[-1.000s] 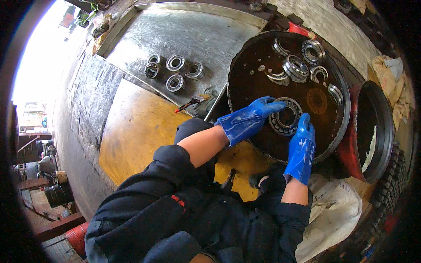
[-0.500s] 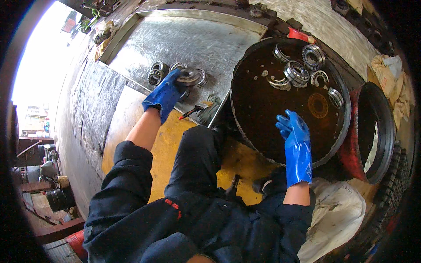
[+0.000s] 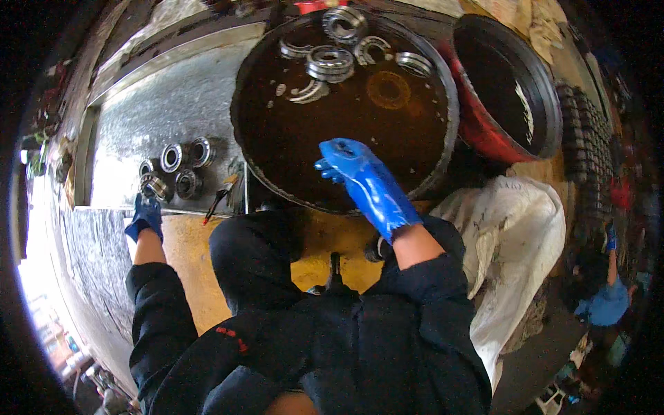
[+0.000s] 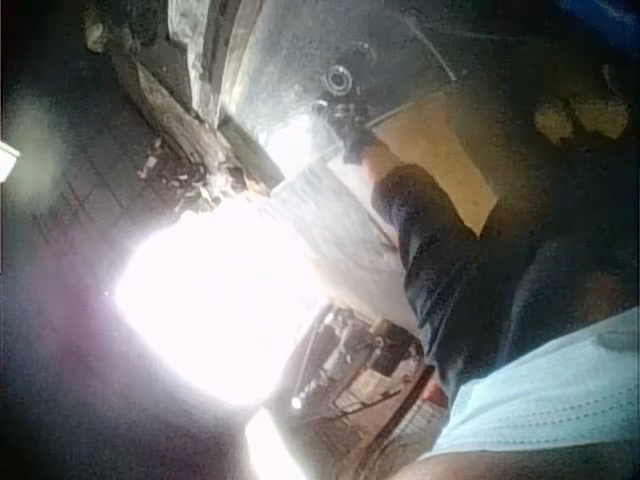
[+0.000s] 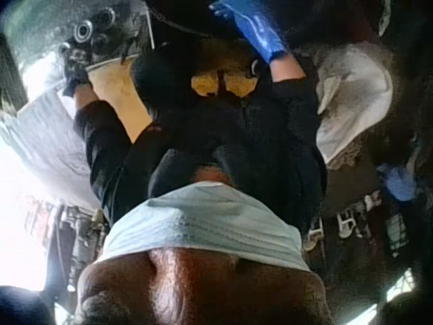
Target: The person repeatedly dips metal bearing-like parts into a dark liquid in a bucket, rubs them by hand, and places them onto a metal tray. The process is repeated for multiple parts throughout the clip.
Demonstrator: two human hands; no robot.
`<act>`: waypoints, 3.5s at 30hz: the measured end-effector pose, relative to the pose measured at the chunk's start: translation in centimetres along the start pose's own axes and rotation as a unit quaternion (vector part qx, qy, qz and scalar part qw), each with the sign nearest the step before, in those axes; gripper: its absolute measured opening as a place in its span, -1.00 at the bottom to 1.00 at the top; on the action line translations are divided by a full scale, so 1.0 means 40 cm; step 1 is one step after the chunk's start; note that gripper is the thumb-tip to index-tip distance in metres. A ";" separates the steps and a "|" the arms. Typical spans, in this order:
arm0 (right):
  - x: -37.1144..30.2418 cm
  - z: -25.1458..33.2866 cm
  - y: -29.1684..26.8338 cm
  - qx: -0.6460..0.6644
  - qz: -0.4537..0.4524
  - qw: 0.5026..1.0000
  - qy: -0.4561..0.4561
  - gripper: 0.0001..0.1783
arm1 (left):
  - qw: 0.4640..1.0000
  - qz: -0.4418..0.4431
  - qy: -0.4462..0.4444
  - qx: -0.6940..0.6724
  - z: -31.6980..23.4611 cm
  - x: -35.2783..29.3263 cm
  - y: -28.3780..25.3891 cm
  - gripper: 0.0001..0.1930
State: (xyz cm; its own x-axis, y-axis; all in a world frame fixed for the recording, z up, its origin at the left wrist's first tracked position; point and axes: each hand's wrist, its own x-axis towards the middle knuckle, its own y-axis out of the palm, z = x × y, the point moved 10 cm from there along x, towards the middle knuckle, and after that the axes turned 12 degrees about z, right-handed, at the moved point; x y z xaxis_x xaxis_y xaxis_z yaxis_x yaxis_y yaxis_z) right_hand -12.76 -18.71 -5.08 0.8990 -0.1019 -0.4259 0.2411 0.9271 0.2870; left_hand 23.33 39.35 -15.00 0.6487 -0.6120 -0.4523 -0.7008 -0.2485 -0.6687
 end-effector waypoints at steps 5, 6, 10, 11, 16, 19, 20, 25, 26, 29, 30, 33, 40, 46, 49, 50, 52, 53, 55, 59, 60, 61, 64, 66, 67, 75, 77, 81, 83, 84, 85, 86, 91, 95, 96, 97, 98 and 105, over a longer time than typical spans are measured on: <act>0.027 -0.080 -0.070 -0.092 -0.029 0.992 0.078 -0.50 | 0.895 -0.145 0.006 -0.422 -0.370 0.089 0.022 -0.43; 0.052 -0.096 -0.100 -0.188 -0.051 0.979 0.055 -0.50 | 0.832 -0.150 0.082 -0.528 -0.480 0.079 0.017 -0.40; 0.031 -0.026 -0.079 -0.390 -0.134 0.910 0.035 -0.48 | 0.915 -0.128 0.166 -0.346 -0.879 0.065 0.025 -0.44; 0.027 -0.020 -0.090 -0.391 -0.137 0.909 0.033 -0.48 | 0.845 -0.124 0.203 -0.479 -0.957 0.083 0.053 -0.46; -0.012 -0.016 -0.204 -0.571 -0.187 0.791 0.113 -0.28 | 0.733 -0.013 0.162 -0.660 -1.246 0.163 0.300 -0.50; -0.016 0.099 -0.182 -0.664 -0.187 0.708 0.155 -0.24 | 0.783 -0.041 0.094 -0.614 -1.263 0.148 0.361 -0.52; 0.008 0.136 -0.179 -0.672 -0.175 0.703 0.151 -0.24 | 0.796 -0.024 0.126 -0.591 -1.271 0.135 0.357 -0.53; 0.110 0.209 -0.319 -0.775 -0.227 0.588 0.041 -0.06 | 0.783 -0.023 0.196 -0.590 -1.295 0.212 0.350 -0.54; 0.145 0.186 -0.331 -0.764 -0.193 0.604 0.121 -0.03 | 0.774 -0.006 0.177 -0.608 -1.266 0.235 0.375 -0.55; 0.220 0.131 -0.340 -0.812 -0.190 0.534 0.142 -0.02 | 0.757 0.042 0.177 -0.627 -1.269 0.260 0.386 -0.71; 0.215 0.136 -0.299 -0.786 -0.165 0.531 0.270 -0.02 | 0.740 0.023 0.155 -0.654 -1.256 0.245 0.386 -0.77; 0.271 0.098 -0.405 -0.773 -0.220 0.509 0.307 -0.09 | 0.701 0.017 0.144 -0.699 -1.265 0.229 0.367 -0.73; 0.234 0.118 -0.424 -0.788 -0.220 0.525 0.237 -0.21 | 0.701 0.010 0.240 -0.672 -1.305 0.198 0.311 -0.75; 0.251 0.175 -0.285 -0.750 -0.204 0.573 0.260 0.04 | 0.707 -0.010 0.234 -0.667 -1.190 0.298 0.351 -0.70; 0.207 0.173 -0.345 -0.693 -0.189 0.668 0.192 -0.12 | 0.673 0.033 0.252 -0.695 -1.218 0.304 0.354 -0.62; 0.187 0.164 -0.364 -0.657 -0.171 0.720 0.145 -0.21 | 0.604 0.078 0.246 -0.754 -1.239 0.300 0.371 -0.60; 0.180 0.095 -0.371 -0.504 -0.104 0.851 0.108 -0.31 | 0.634 0.060 0.256 -0.728 -1.252 0.270 0.351 -0.54; 0.180 0.061 -0.351 -0.322 -0.029 0.944 0.062 -0.40 | 0.610 0.060 0.276 -0.740 -1.256 0.252 0.338 -0.53; 0.175 0.033 -0.235 -0.290 -0.012 0.955 0.063 -0.43 | 0.590 0.031 0.292 -0.752 -1.206 0.217 0.299 -0.51; 0.139 -0.067 -0.242 -0.278 -0.021 0.955 0.106 -0.46 | 0.597 0.042 0.238 -0.765 -1.225 0.258 0.322 -0.45; 0.145 -0.092 -0.222 -0.279 -0.015 0.954 0.110 -0.46 | 0.595 0.037 0.234 -0.768 -1.202 0.275 0.329 -0.45; 0.151 -0.118 -0.197 -0.264 -0.011 0.956 0.125 -0.44 | 0.586 0.049 0.271 -0.762 -1.193 0.283 0.324 -0.46; 0.160 -0.160 -0.164 -0.289 -0.023 0.944 0.158 -0.40 | 0.580 0.064 0.291 -0.758 -1.192 0.290 0.325 -0.48; 0.157 -0.172 -0.170 -0.365 -0.058 0.911 0.185 -0.36 | 0.584 0.062 0.267 -0.764 -1.193 0.283 0.330 -0.48; 0.160 -0.174 -0.167 -0.407 -0.083 0.892 0.179 -0.53 | 0.586 0.064 0.255 -0.766 -1.197 0.280 0.329 -0.48; 0.131 -0.188 -0.132 -0.353 -0.007 0.933 0.075 -0.44 | 0.601 0.069 0.174 -0.777 -1.232 0.275 0.323 -0.48; 0.125 -0.211 -0.171 -0.373 -0.015 0.922 0.107 -0.45 | 0.600 0.069 0.155 -0.781 -1.242 0.288 0.325 -0.48; 0.130 -0.158 -0.063 -0.356 0.063 0.922 0.135 -0.34 | 0.603 0.044 0.266 -0.750 -1.182 0.298 0.307 -0.50; 0.133 -0.165 -0.084 -0.313 0.077 0.936 0.145 -0.28 | 0.617 0.050 0.146 -0.771 -1.204 0.283 0.328 -0.50; 0.145 -0.169 -0.103 -0.403 0.096 0.892 0.183 -0.23 | 0.619 0.049 0.148 -0.770 -1.205 0.279 0.322 -0.50; 0.154 -0.185 -0.131 -0.489 0.111 0.837 0.220 -0.17 | 0.619 0.053 0.149 -0.769 -1.210 0.280 0.321 -0.50; 0.165 -0.207 -0.139 -0.489 0.110 0.838 0.218 -0.17 | 0.619 0.056 0.150 -0.769 -1.214 0.280 0.319 -0.50; 0.171 -0.266 -0.248 -0.510 -0.002 0.823 0.251 -0.33 | 0.616 0.064 0.230 -0.751 -1.236 0.268 0.335 -0.47; 0.181 -0.234 -0.143 -0.548 0.039 0.794 0.262 -0.30 | 0.599 0.062 0.298 -0.740 -1.198 0.279 0.327 -0.45; 0.177 -0.233 -0.154 -0.587 0.029 0.768 0.255 -0.29 | 0.598 0.066 0.300 -0.741 -1.207 0.286 0.328 -0.45; 0.175 -0.228 -0.165 -0.624 0.019 0.741 0.246 -0.27 | 0.601 0.068 0.286 -0.743 -1.211 0.296 0.332 -0.45; 0.173 -0.225 -0.182 -0.624 0.015 0.741 0.247 -0.27 | 0.603 0.071 0.274 -0.746 -1.215 0.304 0.339 -0.45; 0.133 -0.088 -0.034 -0.611 0.119 0.742 0.248 -0.27 | 0.635 0.038 0.249 -0.730 -1.186 0.303 0.334 -0.47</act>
State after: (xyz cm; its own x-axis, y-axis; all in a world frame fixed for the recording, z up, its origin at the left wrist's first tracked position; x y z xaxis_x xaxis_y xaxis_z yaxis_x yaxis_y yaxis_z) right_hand -9.59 -19.23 -10.74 0.5448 -0.0176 -0.8384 -0.6876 0.5629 -0.4586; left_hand 7.75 -7.00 -1.42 0.6772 -0.7349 0.0354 -0.4883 -0.4129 0.7689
